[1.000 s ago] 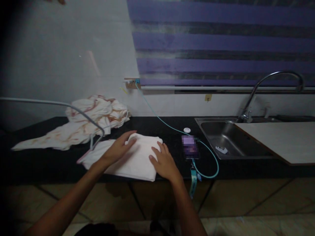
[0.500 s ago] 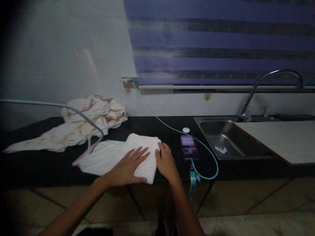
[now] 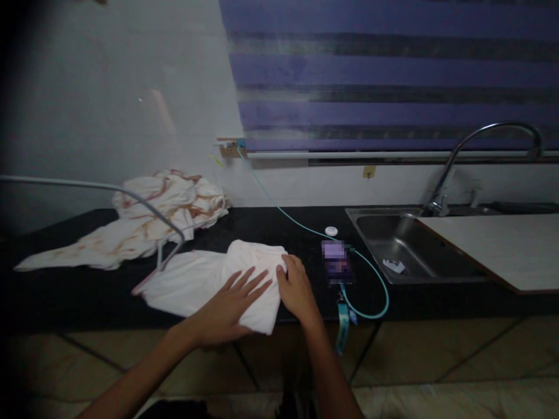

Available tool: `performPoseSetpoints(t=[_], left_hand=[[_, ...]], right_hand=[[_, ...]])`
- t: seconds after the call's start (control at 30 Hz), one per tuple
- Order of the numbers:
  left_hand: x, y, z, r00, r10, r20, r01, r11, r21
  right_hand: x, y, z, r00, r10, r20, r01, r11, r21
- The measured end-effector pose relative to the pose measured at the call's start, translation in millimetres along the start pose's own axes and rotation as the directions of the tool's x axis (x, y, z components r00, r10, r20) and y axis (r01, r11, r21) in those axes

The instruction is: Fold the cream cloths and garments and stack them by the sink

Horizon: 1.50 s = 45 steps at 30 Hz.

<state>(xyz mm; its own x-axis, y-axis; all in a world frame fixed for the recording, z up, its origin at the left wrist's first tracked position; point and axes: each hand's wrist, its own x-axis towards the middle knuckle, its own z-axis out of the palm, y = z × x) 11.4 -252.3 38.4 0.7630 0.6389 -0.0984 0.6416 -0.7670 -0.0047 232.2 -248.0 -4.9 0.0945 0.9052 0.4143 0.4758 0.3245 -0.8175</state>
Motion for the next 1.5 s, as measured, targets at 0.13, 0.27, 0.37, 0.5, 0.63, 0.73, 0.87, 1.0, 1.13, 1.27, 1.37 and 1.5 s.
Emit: performPoseSetpoints(t=[0.13,0.27,0.37,0.5,0.63,0.73,0.87,1.0,1.13,1.27,1.37,1.5], left_hand=[[1,1,0.5,1.000,0.003,-0.015,-0.003,1.000,-0.017],[0,3,-2.3,1.000,-0.011,0.001,0.011,0.998,-0.060],[0,-2,-9.5,1.000,0.014,0.022,-0.011,0.991,-0.137],[4,-28,-23.0,0.992,0.116,-0.043,-0.123,0.947,-0.297],[19,-67,-22.6,0.976,0.089,-0.197,-0.141,0.954,-0.264],[31,-93,-8.0,0.977,0.047,-0.207,-0.094,0.971,-0.222],[42,-114,12.5,0.964,-0.032,-0.265,-0.029,0.975,-0.221],[57,-116,23.9,0.889,-0.319,-0.329,0.271,0.945,-0.186],[77,-102,20.4,0.651,-0.692,-0.311,0.657,0.719,-0.226],[78,-111,-1.2,0.759,-0.601,-0.252,0.564,0.799,-0.209],[59,-143,-9.6,0.870,-0.324,-0.372,0.255,0.941,-0.223],[23,-184,12.5,0.938,-0.114,-0.326,0.058,0.982,-0.178]], right_hand=[[0,-1,-1,1.000,-0.001,-0.008,0.001,1.000,-0.001],[0,-1,-1,1.000,-0.013,-0.023,0.013,1.000,0.005],[0,-1,-1,1.000,-0.016,-0.027,0.017,1.000,0.004],[0,-2,-2,0.999,-0.027,-0.037,0.027,1.000,-0.002],[0,-3,-2,0.998,-0.034,-0.049,0.033,0.999,-0.006],[0,-3,-2,0.997,-0.018,-0.071,0.018,1.000,-0.002],[-1,-4,-3,0.997,-0.004,-0.076,0.004,1.000,0.001],[-1,-4,-4,0.996,0.001,-0.088,0.000,1.000,0.006],[0,-4,-4,0.996,0.014,-0.092,-0.011,0.999,0.036],[1,-3,-3,0.995,0.014,-0.097,-0.010,0.999,0.045],[1,-2,-3,0.996,0.007,-0.084,-0.003,0.999,0.048],[1,-1,-2,0.997,0.007,-0.083,-0.002,0.998,0.061]])
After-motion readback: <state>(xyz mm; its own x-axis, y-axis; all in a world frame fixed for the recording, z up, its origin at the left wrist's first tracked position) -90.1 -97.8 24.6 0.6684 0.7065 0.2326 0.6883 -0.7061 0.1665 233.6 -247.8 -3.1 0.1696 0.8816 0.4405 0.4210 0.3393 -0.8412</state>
